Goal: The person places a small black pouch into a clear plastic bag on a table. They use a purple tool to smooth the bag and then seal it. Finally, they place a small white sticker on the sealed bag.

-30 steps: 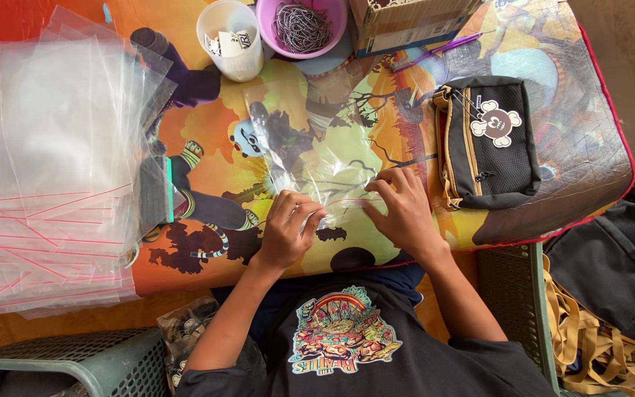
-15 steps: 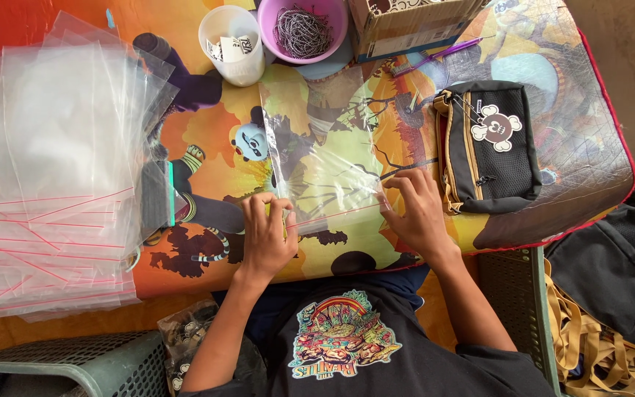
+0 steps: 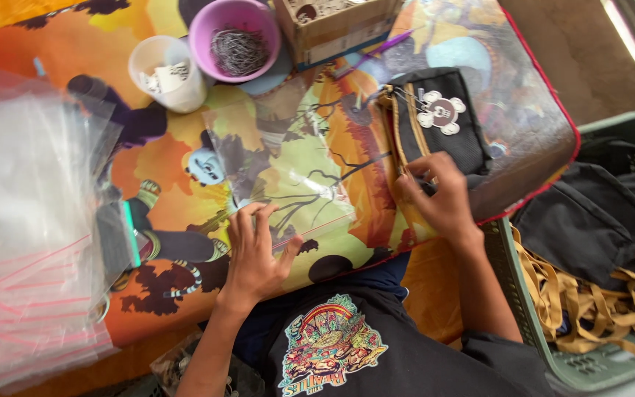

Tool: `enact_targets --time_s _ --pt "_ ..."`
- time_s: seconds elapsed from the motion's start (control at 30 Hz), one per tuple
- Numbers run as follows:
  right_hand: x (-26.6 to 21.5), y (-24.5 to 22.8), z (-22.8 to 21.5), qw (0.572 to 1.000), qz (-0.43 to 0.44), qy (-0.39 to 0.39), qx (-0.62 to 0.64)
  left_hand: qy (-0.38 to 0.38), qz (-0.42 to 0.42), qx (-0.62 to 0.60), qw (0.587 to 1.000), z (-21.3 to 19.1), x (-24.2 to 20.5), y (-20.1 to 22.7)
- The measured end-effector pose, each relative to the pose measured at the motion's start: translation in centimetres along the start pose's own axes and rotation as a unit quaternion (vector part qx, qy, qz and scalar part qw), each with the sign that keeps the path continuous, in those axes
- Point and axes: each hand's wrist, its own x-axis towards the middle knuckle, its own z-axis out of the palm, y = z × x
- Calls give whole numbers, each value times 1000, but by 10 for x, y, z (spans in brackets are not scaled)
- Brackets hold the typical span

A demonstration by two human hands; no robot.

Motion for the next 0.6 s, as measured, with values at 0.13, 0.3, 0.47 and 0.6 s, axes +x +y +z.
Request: enact_targets --time_s 0.13,0.3,0.47,0.6 --pt "4 36 -44 989 34 122 -75 -55 19 -206 977 36 44 29" --pt "-1 73 -54 910 238 77 -331 -159 -3 -393 906 105 99 61" --pt "-37 92 -36 895 233 88 -371 -199 -83 -427 878 145 120 86" --pt "-58 81 -35 929 254 93 -251 -186 -129 -397 889 157 126 93"
